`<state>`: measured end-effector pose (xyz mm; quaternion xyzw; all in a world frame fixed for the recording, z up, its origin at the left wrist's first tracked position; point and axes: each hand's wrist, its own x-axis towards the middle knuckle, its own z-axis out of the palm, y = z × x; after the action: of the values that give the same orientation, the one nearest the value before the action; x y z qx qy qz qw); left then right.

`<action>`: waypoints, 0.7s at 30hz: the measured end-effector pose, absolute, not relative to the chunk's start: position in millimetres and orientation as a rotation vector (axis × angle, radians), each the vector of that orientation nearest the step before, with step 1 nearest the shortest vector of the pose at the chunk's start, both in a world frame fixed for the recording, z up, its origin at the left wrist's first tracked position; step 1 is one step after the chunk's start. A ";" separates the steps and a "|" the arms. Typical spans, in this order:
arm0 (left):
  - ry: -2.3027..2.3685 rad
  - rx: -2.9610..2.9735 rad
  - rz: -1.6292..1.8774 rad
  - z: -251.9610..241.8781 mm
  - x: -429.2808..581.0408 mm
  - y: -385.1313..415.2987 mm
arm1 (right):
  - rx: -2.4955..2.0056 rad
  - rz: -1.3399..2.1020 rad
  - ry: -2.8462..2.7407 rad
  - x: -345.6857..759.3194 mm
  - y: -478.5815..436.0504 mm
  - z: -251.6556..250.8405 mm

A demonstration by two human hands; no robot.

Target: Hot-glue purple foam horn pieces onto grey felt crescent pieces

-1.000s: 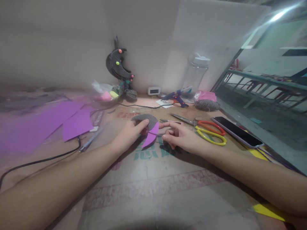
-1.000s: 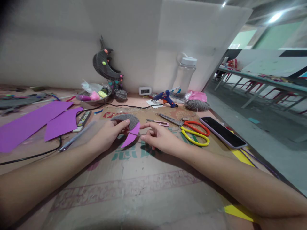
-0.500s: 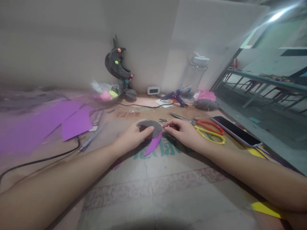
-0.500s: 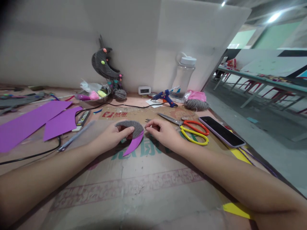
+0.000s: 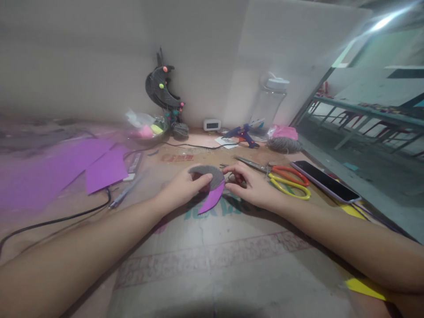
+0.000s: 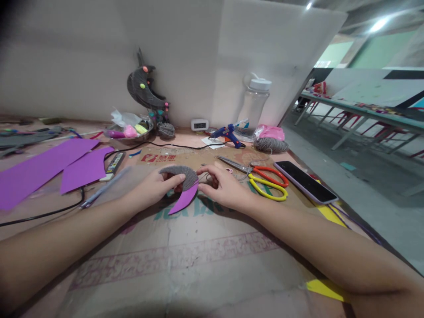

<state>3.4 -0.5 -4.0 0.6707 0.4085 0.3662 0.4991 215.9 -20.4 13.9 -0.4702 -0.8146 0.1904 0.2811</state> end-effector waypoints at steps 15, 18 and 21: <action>0.989 1.669 0.846 0.5 3.2 -1.7 | -1.237 0.503 -2.121 214.0 -16.9 7.7; 0.980 1.674 0.827 1.8 3.4 -2.3 | -1.229 0.492 -2.116 213.3 -16.9 7.4; 0.968 1.665 0.827 1.7 3.1 -2.4 | -1.240 0.501 -2.116 212.8 -16.6 8.3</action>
<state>3.1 -2.4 1.7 0.6882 0.4002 0.3418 0.4993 212.8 -16.6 8.3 -0.4704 -0.8026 0.1901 0.3137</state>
